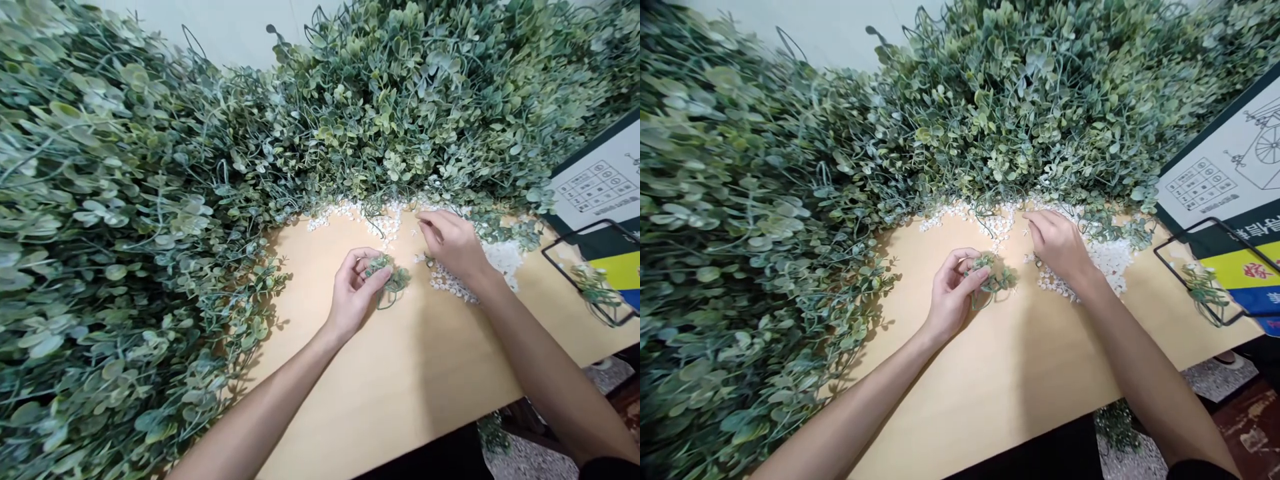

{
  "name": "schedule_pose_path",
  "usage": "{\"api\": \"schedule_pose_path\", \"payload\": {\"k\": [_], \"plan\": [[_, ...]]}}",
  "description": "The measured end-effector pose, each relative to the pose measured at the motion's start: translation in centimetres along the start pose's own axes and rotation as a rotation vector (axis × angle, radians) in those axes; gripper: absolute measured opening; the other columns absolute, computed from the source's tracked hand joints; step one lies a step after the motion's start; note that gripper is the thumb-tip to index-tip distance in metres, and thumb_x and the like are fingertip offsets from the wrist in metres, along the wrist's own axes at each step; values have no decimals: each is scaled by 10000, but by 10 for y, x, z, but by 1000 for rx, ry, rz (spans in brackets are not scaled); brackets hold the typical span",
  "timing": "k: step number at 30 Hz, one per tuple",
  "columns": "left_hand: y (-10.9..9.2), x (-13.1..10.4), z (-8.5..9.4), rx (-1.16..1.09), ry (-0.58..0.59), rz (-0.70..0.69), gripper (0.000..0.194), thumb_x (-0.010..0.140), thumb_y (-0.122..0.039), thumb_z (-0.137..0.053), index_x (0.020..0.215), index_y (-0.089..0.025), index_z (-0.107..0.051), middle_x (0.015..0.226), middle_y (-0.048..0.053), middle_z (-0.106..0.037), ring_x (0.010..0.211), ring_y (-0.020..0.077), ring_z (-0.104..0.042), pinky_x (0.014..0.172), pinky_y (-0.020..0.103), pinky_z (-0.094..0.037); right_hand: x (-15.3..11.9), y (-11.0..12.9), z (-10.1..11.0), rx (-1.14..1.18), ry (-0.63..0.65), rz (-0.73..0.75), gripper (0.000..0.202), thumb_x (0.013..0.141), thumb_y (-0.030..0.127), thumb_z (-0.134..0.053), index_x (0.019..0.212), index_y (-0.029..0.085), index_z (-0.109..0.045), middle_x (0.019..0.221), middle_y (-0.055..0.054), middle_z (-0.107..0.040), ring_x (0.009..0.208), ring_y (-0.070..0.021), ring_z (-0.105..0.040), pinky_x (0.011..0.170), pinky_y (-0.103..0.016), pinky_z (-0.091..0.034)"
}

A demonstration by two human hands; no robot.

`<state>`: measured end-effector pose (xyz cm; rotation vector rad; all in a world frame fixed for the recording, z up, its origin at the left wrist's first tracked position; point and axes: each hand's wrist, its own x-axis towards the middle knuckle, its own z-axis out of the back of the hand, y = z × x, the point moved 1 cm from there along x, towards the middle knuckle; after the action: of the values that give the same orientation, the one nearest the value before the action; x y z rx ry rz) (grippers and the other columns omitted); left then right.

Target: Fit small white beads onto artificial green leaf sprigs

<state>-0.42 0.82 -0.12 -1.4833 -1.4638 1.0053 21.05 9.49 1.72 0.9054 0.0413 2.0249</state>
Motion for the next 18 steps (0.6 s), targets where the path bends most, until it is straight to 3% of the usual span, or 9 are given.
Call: {"api": "schedule_pose_path", "payload": {"k": [5, 12, 14, 18], "plan": [[3, 1, 5, 29, -3, 9, 273, 808, -238, -824, 1053, -210, -709, 906, 16, -701, 794, 136, -655, 727, 245, -545, 1, 17, -1, 376, -113, -92, 180, 959, 166, -628, 1092, 193, -746, 1051, -62, -787, 871, -179, -738, 877, -333, -607], [0, 1, -1, 64, -36, -45, 411, 750, -251, -896, 1042, -233, -607, 909, -17, -642, 757, 111, -641, 674, 219, -579, 0, 35, -8, 899, 52, -331, 266, 859, 249, -776, 1111, 180, -727, 1025, -64, -796, 972, -191, -764, 927, -352, -618], [-3, 1, -4, 82, -41, -57, 407, 746, -257, -908, 1017, -234, -605, 885, -22, -629, 738, 107, -625, 646, 209, -571, 0, 37, -9, 982, 90, -380, 321, 821, 264, -817, 1116, 181, -722, 1023, -63, -796, 957, -184, -764, 916, -346, -626], [-4, 0, -4, 73, -26, -80, 316, 793, -274, -887, 992, -231, -646, 889, -13, -645, 778, 105, -630, 735, 225, -576, 0, 39, -11, 1048, 123, -435, 348, 787, 277, -858, 1098, 184, -731, 1012, -58, -795, 922, -168, -764, 906, -328, -634]]}}
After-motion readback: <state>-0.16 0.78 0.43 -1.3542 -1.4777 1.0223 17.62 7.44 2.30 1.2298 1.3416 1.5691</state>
